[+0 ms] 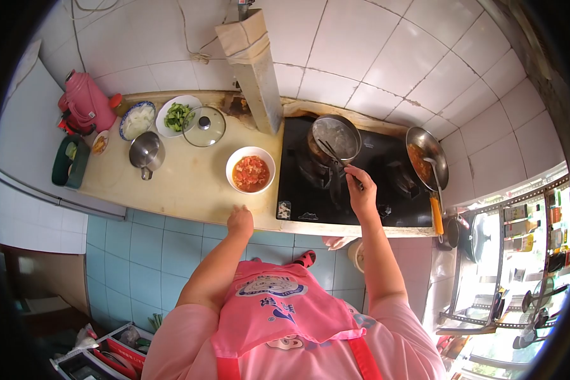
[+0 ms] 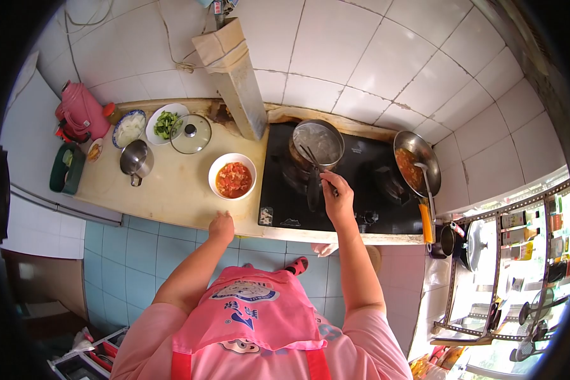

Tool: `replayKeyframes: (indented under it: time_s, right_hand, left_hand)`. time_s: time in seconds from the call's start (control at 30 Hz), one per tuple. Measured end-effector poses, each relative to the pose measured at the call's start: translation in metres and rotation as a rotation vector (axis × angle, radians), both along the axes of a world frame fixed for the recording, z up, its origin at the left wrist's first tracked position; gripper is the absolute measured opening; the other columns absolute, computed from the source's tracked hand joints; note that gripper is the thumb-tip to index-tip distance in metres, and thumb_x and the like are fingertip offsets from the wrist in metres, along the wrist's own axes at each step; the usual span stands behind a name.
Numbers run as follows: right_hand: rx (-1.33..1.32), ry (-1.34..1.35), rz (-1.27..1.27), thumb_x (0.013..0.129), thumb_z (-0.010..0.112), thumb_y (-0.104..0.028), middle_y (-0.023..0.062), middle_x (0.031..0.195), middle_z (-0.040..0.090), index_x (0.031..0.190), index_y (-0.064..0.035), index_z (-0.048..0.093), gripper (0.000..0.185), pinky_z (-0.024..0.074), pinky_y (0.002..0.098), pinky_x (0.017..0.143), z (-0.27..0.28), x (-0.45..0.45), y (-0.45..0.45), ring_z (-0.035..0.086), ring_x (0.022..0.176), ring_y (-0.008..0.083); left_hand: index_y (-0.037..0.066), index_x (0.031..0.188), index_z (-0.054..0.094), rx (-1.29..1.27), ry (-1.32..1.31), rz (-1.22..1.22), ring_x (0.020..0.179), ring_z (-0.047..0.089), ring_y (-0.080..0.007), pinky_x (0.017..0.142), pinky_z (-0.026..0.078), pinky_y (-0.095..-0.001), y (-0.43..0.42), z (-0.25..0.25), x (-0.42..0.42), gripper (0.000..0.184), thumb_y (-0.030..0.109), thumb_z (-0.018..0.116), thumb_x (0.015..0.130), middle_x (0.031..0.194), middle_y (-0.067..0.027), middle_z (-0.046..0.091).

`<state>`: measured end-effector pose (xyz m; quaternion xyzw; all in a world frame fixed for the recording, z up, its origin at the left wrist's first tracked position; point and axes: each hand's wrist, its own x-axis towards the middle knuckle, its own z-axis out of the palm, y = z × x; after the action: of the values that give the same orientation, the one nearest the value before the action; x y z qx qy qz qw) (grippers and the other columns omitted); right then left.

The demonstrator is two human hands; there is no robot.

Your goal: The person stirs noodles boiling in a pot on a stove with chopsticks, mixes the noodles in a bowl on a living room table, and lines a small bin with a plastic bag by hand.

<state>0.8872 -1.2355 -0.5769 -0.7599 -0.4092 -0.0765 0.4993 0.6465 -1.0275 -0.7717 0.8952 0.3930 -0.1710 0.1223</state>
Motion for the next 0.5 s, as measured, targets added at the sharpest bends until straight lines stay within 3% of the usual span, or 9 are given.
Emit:
replayKeyframes:
  time_s: [0.2,0.27,0.33,0.5]
  right_hand:
    - [0.020,0.007,-0.155,0.087,0.060,-0.002,0.0133,0.101,0.067,0.096,-0.0014,0.064,0.011,0.0471,0.0272,0.082,-0.016,0.018,-0.005,0.063,0.093,0.0211]
    - [0.009,0.010,-0.171,0.087,0.059,-0.003,0.0123,0.101,0.067,0.097,-0.0011,0.064,0.010,0.0471,0.0269,0.082,-0.018,0.020,-0.005,0.063,0.092,0.0191]
    - [0.050,0.255,-0.067,0.089,0.060,-0.007,0.0073,0.098,0.067,0.097,0.0002,0.063,0.011,0.0469,0.0250,0.081,-0.018,0.015,-0.003,0.060,0.088,0.0127]
    - [0.128,0.421,-0.071,0.091,0.060,-0.012,0.0046,0.095,0.064,0.100,0.0003,0.062,0.016,0.0479,0.0235,0.080,-0.025,0.015,-0.006,0.058,0.085,0.0092]
  left_hand:
    - [0.003,0.132,0.046,-0.020,0.003,0.016,0.119,0.051,-0.0317,0.093,0.048,-0.0360,-0.001,0.004,0.000,0.041,0.013,0.043,0.092,0.139,-0.0254,0.039]
    - [0.003,0.135,0.041,0.011,-0.004,-0.009,0.115,0.053,-0.0328,0.094,0.046,-0.0359,0.000,-0.003,0.000,0.051,0.019,0.055,0.088,0.139,-0.0281,0.037]
    - [0.002,0.135,0.041,0.010,0.005,-0.018,0.115,0.053,-0.0327,0.094,0.046,-0.0359,0.001,-0.007,0.000,0.052,0.019,0.055,0.088,0.139,-0.0281,0.037]
    - [0.002,0.135,0.041,0.024,0.010,-0.029,0.116,0.053,-0.0324,0.094,0.046,-0.0356,0.001,-0.012,0.000,0.052,0.019,0.055,0.088,0.139,-0.0279,0.038]
